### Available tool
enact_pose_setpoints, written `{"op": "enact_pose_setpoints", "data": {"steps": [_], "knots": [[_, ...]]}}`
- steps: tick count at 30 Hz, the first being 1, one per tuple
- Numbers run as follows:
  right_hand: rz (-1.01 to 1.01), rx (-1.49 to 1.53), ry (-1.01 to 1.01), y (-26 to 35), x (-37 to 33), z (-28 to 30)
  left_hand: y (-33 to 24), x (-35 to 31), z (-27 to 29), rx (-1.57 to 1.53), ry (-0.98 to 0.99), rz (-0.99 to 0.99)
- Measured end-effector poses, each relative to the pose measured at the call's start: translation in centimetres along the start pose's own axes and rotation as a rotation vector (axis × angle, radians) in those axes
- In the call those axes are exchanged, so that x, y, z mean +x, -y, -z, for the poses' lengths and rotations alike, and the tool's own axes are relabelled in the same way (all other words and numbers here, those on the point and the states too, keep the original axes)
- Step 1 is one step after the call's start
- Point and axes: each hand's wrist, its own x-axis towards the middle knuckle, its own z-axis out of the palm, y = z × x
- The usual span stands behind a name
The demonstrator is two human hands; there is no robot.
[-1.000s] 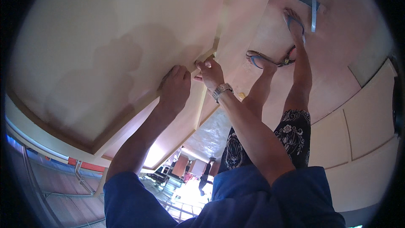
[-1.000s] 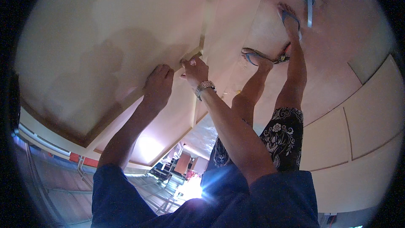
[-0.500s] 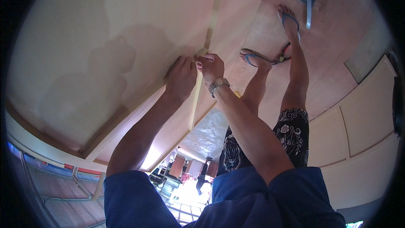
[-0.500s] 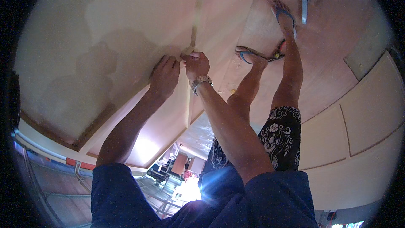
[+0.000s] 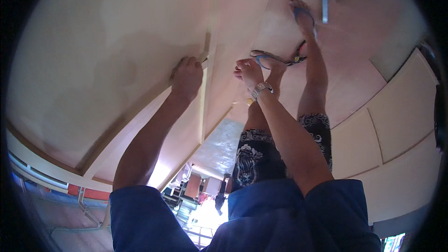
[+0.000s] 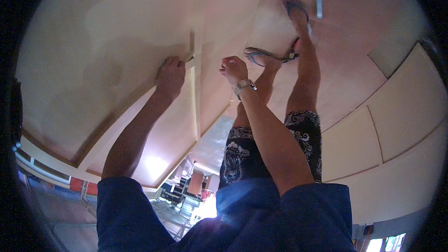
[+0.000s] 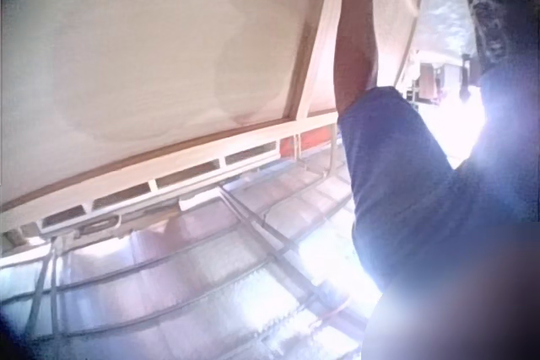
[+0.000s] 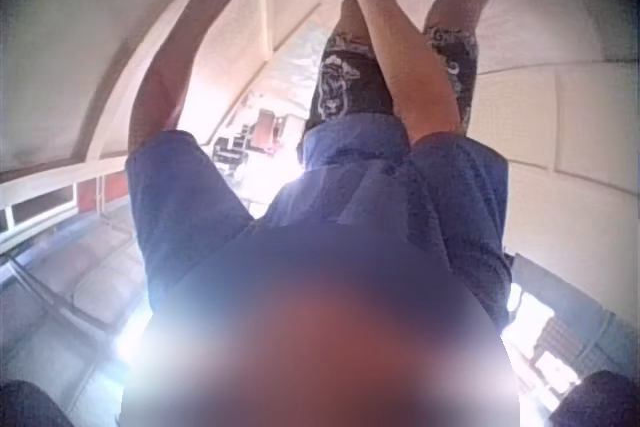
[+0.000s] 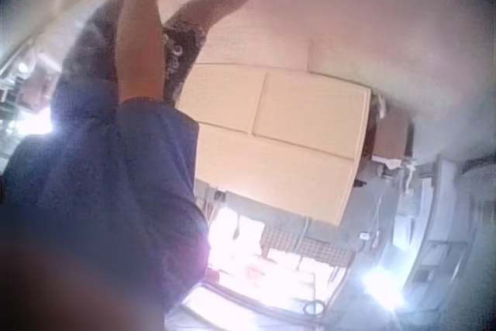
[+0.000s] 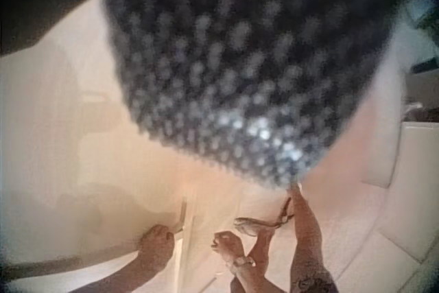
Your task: The person smooths edges of a wooden cabinet with a metal file, then attaches a thin wooden trim strip to the cabinet edge using pliers to secure it. The person repositions the cabinet and continues filing and attaching trim along different edges.
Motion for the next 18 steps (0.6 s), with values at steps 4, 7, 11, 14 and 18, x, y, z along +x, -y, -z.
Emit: {"op": "enact_pose_setpoints", "data": {"steps": [4,7,11,14,18], "knots": [[0.05,-0.225,0.056,4.5,0.4,7.8,0.3,0.1,0.5,0.026,0.007,0.107],[0.488,-0.465,-0.058,11.8,2.3,15.1,-0.9,-0.6,2.5,-0.275,-0.051,0.245],[0.473,-0.797,-0.224,19.2,8.3,24.9,-6.7,-1.6,2.7,-0.581,-0.358,0.188],[0.653,-1.603,-0.682,18.5,13.0,32.9,-11.8,-0.7,-0.9,-1.033,-0.236,0.217],[0.164,-2.091,-0.614,12.3,16.7,41.9,-15.3,-0.5,-7.3,-1.389,-0.164,0.51]]}}
